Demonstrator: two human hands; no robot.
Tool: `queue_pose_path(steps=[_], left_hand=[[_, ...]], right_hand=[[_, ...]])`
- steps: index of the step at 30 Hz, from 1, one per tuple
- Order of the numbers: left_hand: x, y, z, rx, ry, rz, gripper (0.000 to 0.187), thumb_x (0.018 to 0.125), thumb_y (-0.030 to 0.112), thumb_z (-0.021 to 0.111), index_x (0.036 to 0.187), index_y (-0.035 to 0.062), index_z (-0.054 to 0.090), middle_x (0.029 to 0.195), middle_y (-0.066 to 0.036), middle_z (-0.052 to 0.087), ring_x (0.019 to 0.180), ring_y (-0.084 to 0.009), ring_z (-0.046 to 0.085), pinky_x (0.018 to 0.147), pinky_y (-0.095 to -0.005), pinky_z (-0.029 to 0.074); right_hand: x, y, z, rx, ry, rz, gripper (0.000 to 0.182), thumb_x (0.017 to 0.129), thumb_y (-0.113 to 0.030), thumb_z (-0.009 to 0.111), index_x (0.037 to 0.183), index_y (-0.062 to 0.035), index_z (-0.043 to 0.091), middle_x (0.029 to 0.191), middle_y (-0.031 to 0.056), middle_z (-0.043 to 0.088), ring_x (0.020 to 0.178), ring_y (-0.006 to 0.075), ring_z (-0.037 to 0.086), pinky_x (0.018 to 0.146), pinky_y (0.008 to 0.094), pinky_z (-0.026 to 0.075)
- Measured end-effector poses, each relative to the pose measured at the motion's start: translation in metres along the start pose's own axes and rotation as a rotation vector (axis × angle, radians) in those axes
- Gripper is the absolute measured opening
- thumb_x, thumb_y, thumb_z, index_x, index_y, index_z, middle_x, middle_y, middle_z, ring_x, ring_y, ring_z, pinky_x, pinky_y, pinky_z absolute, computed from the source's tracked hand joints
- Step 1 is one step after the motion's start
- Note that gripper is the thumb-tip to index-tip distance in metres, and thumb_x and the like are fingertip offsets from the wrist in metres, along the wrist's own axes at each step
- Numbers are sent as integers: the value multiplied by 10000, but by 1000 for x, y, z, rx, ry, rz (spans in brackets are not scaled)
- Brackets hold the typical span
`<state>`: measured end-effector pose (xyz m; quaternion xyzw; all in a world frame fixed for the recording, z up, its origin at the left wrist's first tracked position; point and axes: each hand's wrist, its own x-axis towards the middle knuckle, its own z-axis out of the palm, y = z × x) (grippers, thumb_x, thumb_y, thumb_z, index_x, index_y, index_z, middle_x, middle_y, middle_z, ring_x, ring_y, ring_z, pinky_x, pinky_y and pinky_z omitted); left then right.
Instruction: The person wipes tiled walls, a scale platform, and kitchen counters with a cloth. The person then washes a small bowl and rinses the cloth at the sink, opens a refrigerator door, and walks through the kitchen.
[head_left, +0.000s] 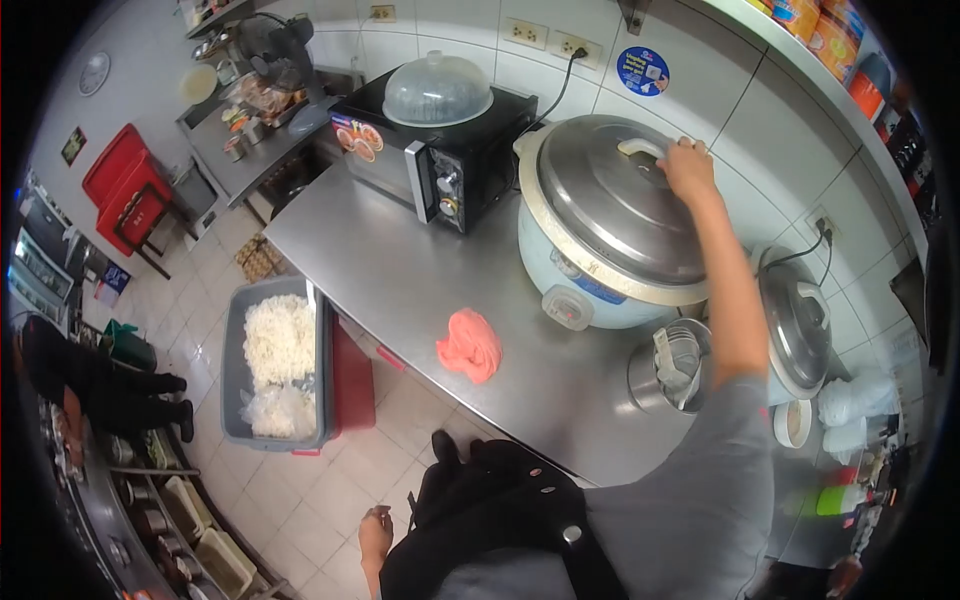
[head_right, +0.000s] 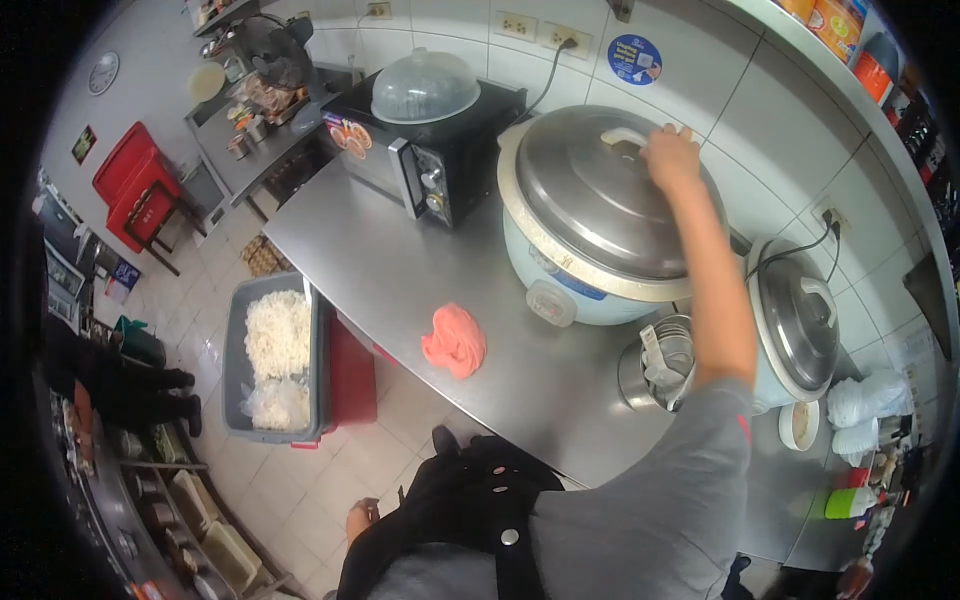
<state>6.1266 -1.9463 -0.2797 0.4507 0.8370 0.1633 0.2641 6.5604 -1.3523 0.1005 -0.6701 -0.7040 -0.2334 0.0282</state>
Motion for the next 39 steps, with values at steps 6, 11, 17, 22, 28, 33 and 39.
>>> queue_pose_path(steps=[6,11,17,22,28,33,39], left_hand=[[117,51,-27,-43,-46,295,165,870,99,553,998,68,651,930,-175,661,867,-370,639,755,-446,509],[195,110,-74,-32,-5,496,162,873,68,543,994,53,650,963,-175,655,897,-375,630,767,-438,507],[241,178,-89,-161,10,709,175,843,34,559,996,44,641,973,-174,651,909,-377,624,774,-429,507],[248,241,-67,-297,-109,971,209,824,40,585,1026,47,634,1095,-166,627,1002,-373,605,856,-423,501],[251,269,-23,-128,-236,1244,440,811,94,633,1244,109,558,1394,-176,442,1273,-385,440,1063,-489,363],[253,263,-11,19,-274,1209,635,816,167,657,1407,206,429,1484,-164,341,1345,-386,359,1102,-524,293],[231,282,-2,53,-152,1075,604,765,149,672,1343,170,500,1413,-205,412,1284,-364,420,1072,-539,292]], right_hand=[[38,38,40,335,-126,-151,233,926,-159,541,1064,16,609,1129,233,571,1044,395,567,927,455,445],[48,79,10,385,130,-120,199,924,-112,518,1050,17,601,1114,256,567,1043,410,559,927,448,432],[40,115,-80,462,112,47,188,919,-75,507,1046,39,587,1088,269,569,1028,413,556,917,444,432],[36,97,-45,425,185,31,204,902,-105,544,1029,45,597,1045,263,572,1004,412,557,891,453,443],[25,14,1,295,-77,31,206,861,-89,589,1026,33,596,1153,266,535,1086,424,532,934,458,444],[28,18,34,411,-74,40,186,899,-39,512,1052,41,581,1112,244,543,1080,404,534,919,443,438],[34,31,36,354,-168,-115,190,886,-78,539,1038,25,589,1070,239,569,1077,389,542,915,446,440]])
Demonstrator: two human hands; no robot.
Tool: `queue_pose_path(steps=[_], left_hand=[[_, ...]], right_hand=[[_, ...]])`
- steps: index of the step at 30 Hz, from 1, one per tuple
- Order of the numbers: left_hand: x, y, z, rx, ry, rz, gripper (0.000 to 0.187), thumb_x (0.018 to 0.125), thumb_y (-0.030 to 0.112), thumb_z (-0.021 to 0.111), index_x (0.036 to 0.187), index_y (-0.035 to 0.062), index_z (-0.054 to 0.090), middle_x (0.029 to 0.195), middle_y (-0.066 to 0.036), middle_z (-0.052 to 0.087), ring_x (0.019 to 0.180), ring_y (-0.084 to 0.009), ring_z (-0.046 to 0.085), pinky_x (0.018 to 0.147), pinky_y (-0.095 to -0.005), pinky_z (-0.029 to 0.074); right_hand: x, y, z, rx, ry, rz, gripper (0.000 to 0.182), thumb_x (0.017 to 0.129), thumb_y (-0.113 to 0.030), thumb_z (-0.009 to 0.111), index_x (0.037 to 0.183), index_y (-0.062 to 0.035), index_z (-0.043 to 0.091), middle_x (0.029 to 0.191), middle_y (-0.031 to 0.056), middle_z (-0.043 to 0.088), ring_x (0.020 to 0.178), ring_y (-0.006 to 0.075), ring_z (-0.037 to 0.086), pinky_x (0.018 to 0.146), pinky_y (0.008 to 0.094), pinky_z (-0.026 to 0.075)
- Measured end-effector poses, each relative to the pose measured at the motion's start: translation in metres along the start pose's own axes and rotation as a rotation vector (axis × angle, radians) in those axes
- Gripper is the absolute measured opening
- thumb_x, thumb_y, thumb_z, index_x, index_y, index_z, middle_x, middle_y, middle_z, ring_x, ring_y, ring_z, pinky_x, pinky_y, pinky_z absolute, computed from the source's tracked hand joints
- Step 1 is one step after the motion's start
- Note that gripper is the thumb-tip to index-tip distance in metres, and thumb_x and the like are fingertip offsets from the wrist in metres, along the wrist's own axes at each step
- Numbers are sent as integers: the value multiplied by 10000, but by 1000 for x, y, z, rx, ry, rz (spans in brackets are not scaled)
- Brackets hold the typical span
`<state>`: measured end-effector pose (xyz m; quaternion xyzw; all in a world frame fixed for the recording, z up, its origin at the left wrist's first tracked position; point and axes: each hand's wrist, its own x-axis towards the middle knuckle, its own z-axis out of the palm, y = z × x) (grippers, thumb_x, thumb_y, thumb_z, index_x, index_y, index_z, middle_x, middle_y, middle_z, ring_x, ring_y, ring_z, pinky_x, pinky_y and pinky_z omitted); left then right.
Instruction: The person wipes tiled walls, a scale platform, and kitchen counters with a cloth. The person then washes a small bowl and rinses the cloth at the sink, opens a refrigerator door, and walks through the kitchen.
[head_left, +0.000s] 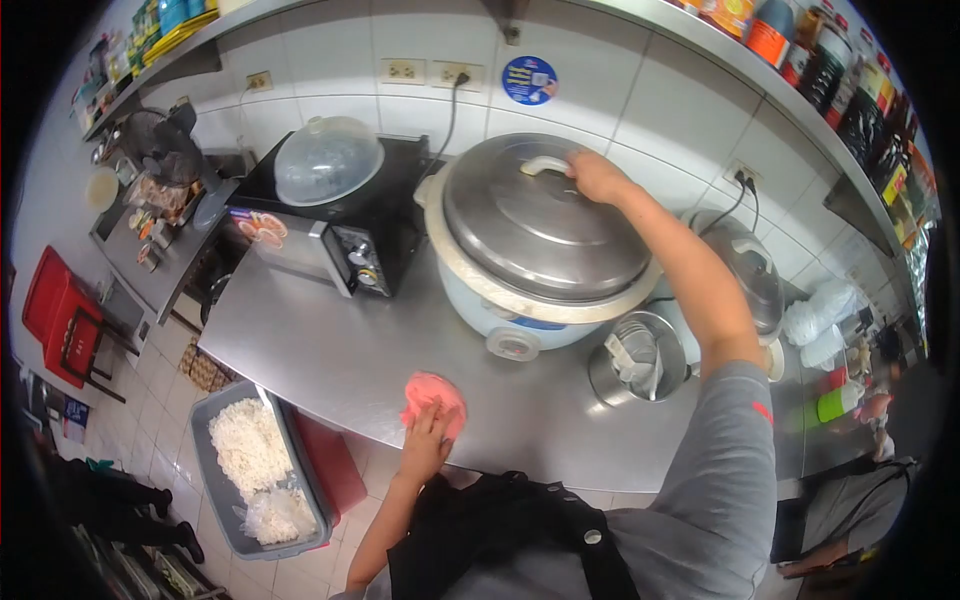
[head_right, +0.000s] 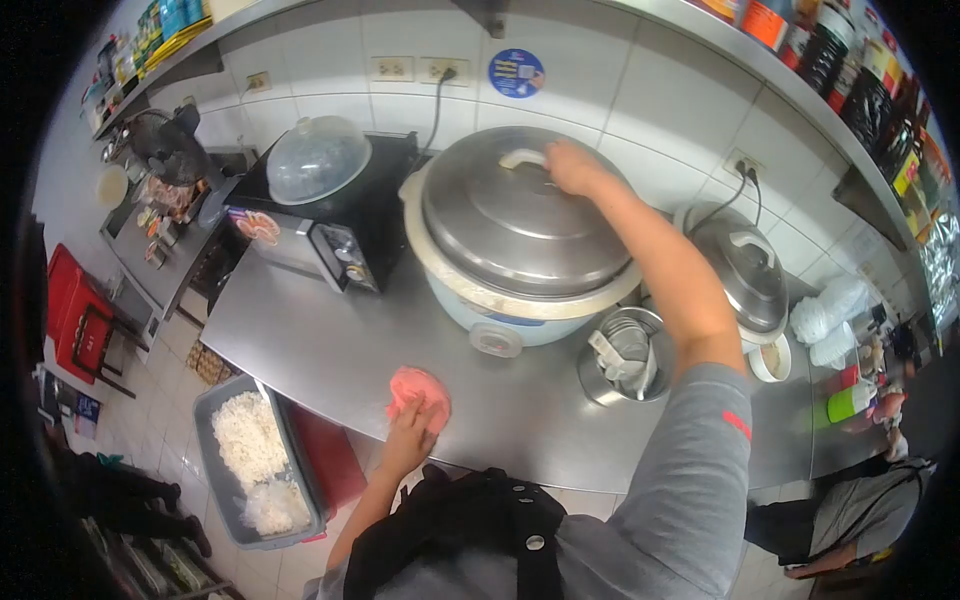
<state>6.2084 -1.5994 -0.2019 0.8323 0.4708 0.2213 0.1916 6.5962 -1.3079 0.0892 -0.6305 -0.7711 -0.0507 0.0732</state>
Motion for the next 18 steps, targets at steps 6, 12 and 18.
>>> queue_pose_path(steps=[6,12,18], left_hand=[[5,18,27,68,44,-108,623,761,201,705,1345,171,487,1444,-169,391,1350,-362,348,1103,-579,210],[12,37,35,25,132,-206,624,761,319,744,1305,131,504,1430,-194,401,1334,-375,358,1097,-574,207],[22,32,57,97,175,-281,575,801,332,710,1254,44,502,1403,-206,413,1339,-368,337,1101,-522,216]], right_hand=[[-51,24,-26,-4,92,-24,400,917,-309,591,1194,-20,583,1212,223,541,1158,376,514,961,441,427],[-188,222,-86,-238,-130,551,306,825,-301,673,912,-9,698,915,202,686,844,371,660,743,452,525],[-297,342,-33,-252,131,443,253,882,-101,516,1121,-46,578,1068,187,631,1006,362,609,847,436,495]])
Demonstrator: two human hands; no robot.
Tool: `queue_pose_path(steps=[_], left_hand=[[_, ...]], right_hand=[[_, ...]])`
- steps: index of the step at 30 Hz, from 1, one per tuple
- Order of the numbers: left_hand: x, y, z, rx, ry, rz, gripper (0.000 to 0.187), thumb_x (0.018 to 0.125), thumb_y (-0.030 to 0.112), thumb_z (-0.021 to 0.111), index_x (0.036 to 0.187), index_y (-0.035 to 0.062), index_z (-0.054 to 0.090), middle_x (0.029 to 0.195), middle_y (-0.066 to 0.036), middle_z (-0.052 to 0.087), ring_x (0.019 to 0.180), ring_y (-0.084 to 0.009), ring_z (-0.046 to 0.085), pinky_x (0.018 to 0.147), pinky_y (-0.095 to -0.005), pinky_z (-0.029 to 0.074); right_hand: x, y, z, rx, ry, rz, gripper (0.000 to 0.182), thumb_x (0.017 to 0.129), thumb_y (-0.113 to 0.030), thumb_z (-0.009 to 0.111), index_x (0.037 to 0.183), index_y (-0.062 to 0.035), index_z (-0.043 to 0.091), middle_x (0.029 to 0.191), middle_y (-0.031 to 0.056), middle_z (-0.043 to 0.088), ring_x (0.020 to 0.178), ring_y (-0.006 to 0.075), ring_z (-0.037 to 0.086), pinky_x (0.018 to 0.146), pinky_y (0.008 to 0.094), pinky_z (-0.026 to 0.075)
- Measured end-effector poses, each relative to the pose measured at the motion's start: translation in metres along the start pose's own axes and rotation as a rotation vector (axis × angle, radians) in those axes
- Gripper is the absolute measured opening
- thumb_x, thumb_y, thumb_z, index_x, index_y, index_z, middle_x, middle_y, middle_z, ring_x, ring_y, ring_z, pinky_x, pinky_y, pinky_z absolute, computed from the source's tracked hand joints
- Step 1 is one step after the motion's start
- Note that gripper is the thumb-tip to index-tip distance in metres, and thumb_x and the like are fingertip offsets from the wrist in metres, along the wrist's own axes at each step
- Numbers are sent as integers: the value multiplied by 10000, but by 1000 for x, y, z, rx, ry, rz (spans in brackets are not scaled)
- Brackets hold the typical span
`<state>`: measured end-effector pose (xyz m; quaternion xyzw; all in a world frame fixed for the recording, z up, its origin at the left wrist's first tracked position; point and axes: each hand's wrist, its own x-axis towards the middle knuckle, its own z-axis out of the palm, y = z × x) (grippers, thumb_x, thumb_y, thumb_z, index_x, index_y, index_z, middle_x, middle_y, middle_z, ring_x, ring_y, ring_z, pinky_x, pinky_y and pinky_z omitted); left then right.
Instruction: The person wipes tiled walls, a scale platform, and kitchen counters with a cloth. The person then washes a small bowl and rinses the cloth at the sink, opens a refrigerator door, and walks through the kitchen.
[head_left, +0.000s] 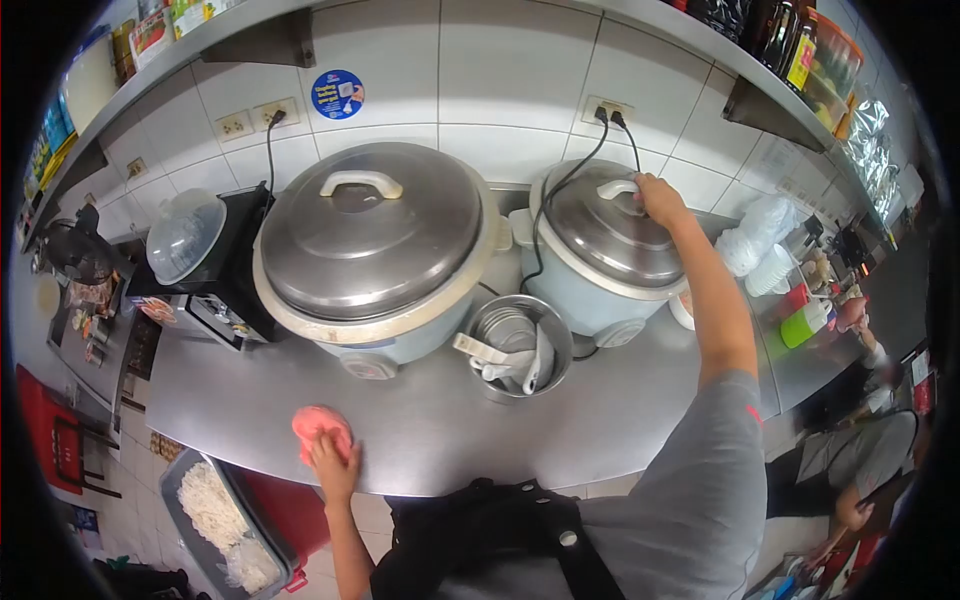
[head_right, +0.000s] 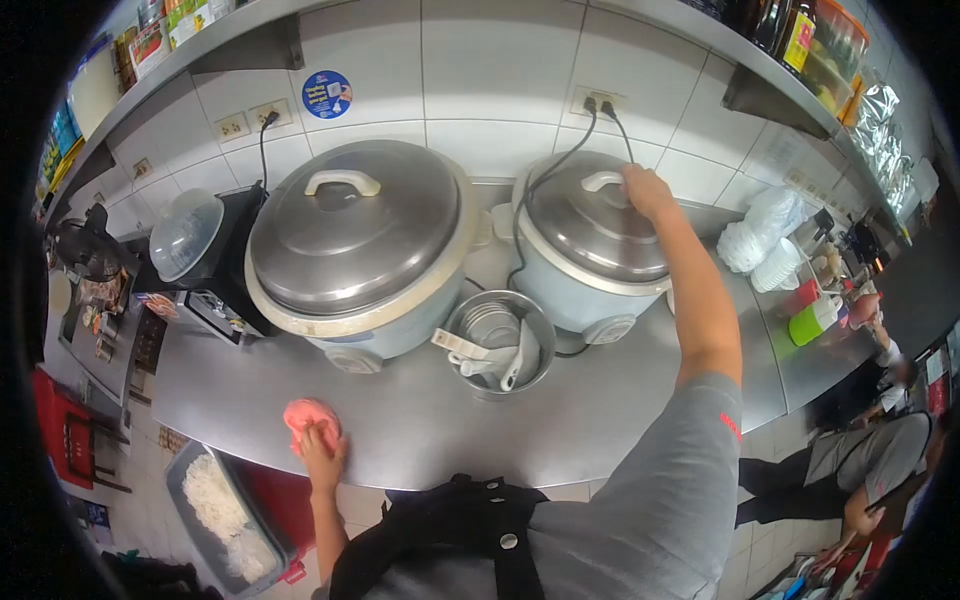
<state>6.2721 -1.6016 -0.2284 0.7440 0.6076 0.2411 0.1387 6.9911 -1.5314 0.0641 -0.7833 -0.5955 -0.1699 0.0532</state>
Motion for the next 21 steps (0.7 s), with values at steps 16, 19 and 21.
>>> queue_pose_path(steps=[16,19,21], left_hand=[[35,-3,21,230,125,-259,702,808,331,683,1422,128,408,1357,-230,429,1240,-397,437,1011,-492,371],[35,0,24,282,115,-267,684,778,340,698,1387,139,460,1397,-212,366,1276,-394,395,1016,-518,351],[31,7,21,280,82,-196,664,769,356,686,1369,171,471,1390,-211,358,1248,-397,413,1006,-538,338]], right_hand=[[-54,103,-131,156,-126,130,216,908,-146,581,1062,6,589,1007,243,633,975,403,595,838,422,444],[-65,65,-106,220,-109,144,234,897,-141,530,1069,1,601,1046,216,632,1006,393,594,864,440,452],[-56,49,-74,77,-24,17,200,889,-117,525,1043,-29,618,1027,199,631,990,376,610,839,442,477]])
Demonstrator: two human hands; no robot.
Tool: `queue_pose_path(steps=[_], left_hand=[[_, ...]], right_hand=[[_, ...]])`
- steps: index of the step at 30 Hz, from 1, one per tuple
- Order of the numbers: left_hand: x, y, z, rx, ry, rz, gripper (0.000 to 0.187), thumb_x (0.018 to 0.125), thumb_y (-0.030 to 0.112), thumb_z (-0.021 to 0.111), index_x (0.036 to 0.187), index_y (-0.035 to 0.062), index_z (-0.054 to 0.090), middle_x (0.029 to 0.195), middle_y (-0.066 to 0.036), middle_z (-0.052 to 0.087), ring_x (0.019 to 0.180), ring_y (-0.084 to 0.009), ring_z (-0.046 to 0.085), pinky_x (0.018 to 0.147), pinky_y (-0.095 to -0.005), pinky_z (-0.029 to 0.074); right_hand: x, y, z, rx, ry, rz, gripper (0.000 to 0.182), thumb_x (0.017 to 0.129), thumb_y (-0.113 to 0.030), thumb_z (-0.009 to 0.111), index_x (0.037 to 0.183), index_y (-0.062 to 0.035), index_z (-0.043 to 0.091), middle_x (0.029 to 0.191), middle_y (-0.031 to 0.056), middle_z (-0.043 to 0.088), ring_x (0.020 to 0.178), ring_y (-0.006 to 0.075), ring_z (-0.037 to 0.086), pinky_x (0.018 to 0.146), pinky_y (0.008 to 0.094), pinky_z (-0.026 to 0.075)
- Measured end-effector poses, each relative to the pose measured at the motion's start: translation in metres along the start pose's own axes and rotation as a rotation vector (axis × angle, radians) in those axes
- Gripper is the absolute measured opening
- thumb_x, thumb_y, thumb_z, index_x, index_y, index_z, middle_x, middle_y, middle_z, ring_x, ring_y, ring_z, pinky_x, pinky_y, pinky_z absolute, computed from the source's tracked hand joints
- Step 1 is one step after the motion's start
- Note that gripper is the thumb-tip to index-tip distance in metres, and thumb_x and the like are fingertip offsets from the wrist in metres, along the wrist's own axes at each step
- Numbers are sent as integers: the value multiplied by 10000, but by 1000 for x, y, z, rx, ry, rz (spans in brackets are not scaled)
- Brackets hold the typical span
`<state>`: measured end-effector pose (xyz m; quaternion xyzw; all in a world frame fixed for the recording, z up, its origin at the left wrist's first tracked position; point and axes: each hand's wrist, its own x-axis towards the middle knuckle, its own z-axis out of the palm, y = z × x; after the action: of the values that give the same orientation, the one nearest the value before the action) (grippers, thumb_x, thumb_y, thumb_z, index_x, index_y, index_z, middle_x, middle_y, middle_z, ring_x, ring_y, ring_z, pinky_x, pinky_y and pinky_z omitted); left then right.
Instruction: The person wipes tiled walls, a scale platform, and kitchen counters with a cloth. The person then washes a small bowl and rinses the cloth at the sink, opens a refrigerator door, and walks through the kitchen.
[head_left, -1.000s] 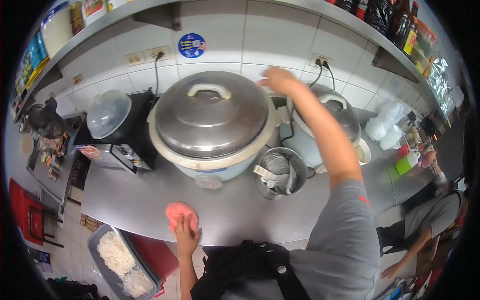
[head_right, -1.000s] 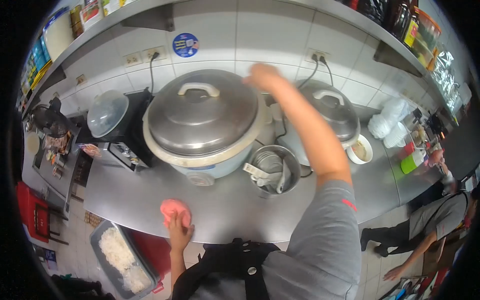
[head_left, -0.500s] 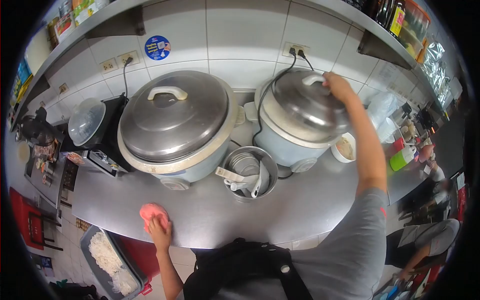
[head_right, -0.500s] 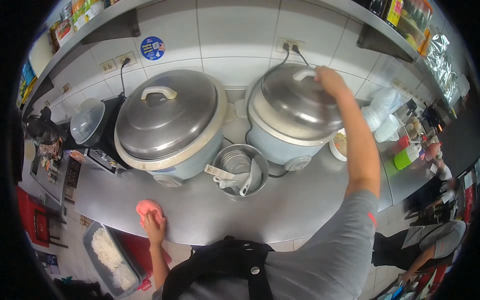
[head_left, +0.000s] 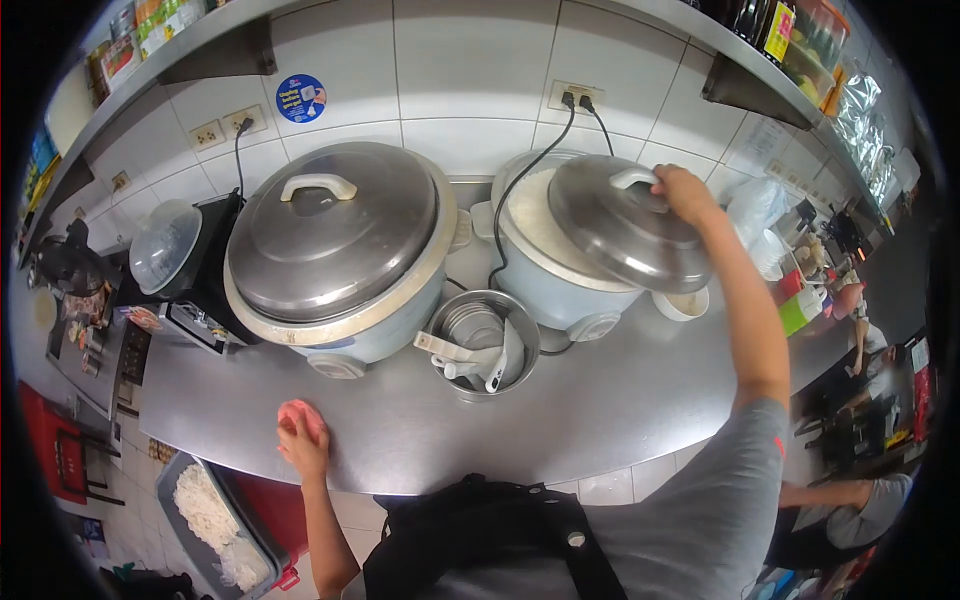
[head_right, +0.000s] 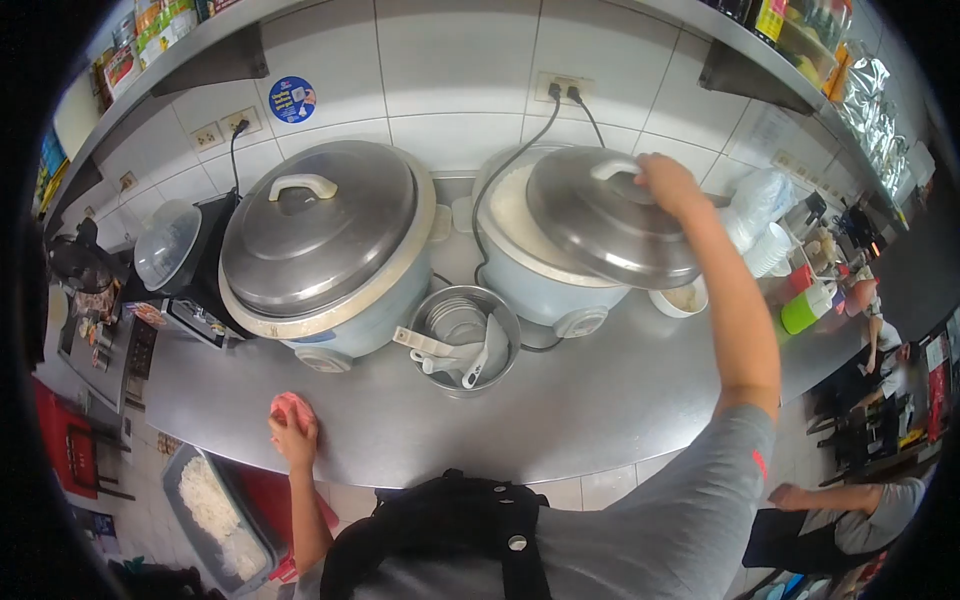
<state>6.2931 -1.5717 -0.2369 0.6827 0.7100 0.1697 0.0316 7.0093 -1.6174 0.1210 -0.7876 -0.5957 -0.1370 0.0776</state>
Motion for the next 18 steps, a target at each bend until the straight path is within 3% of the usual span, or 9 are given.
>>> queue_pose_path(steps=[2,5,12,16,18], left_hand=[[-8,3,-1,-35,58,29,674,747,309,694,1368,168,472,1389,-221,357,1271,-396,389,1025,-559,307],[-22,11,-13,-26,-39,49,714,728,284,712,1381,164,448,1429,-239,327,1303,-406,373,1040,-582,285],[-59,12,-17,-25,37,60,699,749,315,699,1376,143,444,1428,-243,345,1315,-420,359,1049,-613,279],[-58,8,-12,-60,2,6,667,765,268,683,1373,132,444,1407,-237,374,1281,-428,387,1045,-579,302],[-52,14,-23,-193,-66,-71,620,764,197,680,1339,100,469,1390,-229,398,1246,-422,411,1024,-530,343]], right_hand=[[17,-19,22,-67,-43,-1,177,886,-119,533,1012,-31,620,1034,195,633,991,375,614,827,447,487],[36,-49,35,-47,-37,55,162,877,-123,548,983,-27,624,1045,195,633,1001,371,615,831,452,488],[61,-44,70,-8,-3,-5,162,868,-114,577,999,-22,603,1008,205,628,980,383,608,816,455,482],[64,-32,82,-35,16,-55,262,856,-161,615,1073,-16,602,1022,222,629,974,403,597,848,476,460],[67,-39,75,-45,-122,29,378,826,-198,657,1164,-47,584,1133,256,598,1066,410,562,873,477,465]])
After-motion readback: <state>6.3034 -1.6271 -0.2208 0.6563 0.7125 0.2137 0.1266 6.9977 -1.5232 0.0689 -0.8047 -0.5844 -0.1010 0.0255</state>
